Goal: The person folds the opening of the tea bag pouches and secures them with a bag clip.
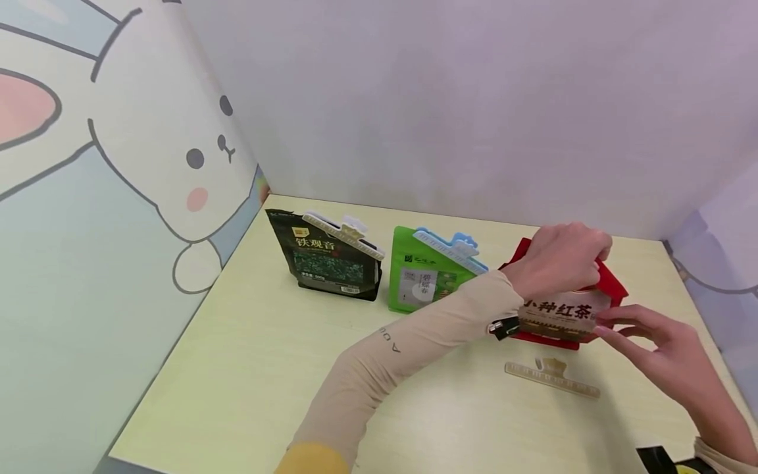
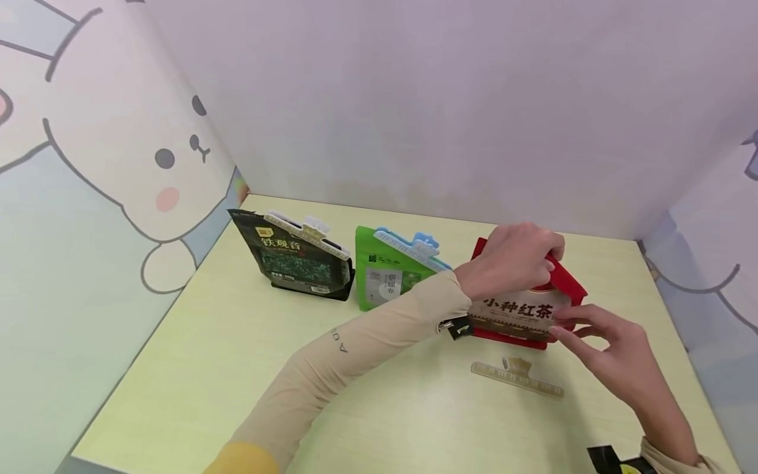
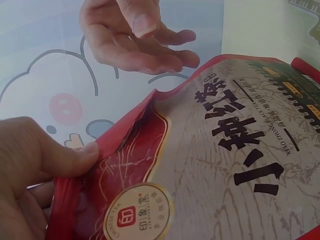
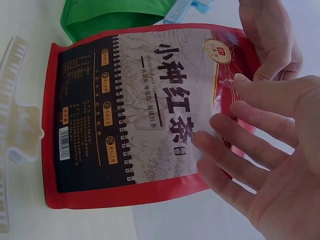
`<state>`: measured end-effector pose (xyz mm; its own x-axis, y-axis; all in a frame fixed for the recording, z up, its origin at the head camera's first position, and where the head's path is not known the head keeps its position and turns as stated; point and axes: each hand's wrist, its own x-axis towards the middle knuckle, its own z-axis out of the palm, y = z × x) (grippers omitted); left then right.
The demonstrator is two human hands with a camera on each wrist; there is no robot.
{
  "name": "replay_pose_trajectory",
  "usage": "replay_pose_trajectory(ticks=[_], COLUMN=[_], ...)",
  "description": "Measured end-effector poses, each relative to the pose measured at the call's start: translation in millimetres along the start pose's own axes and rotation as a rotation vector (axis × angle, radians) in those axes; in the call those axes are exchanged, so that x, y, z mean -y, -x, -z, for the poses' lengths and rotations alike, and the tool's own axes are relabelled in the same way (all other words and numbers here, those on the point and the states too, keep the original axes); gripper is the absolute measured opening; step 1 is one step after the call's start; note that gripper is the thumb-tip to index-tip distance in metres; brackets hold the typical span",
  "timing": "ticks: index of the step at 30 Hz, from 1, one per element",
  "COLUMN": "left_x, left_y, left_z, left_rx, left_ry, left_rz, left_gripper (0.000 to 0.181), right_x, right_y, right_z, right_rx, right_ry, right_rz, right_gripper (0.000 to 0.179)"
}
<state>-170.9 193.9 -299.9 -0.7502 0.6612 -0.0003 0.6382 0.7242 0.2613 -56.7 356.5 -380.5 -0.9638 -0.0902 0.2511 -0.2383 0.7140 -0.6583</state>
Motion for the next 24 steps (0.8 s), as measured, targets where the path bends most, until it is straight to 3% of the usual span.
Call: replay_pose_trajectory(ticks=[24], left_x=[7.0], left_y=[4.4], left_z=[1.6], left_rx=[0.023], left_ry=[0.027], left_rz=[0.018], left_gripper=[0.013], right_x=[-7], right_y=[2.9], right_z=[-23], right_rx=[0.155], right_ry=[0.018], right_rz=[0.074], right_gripper=[0.026])
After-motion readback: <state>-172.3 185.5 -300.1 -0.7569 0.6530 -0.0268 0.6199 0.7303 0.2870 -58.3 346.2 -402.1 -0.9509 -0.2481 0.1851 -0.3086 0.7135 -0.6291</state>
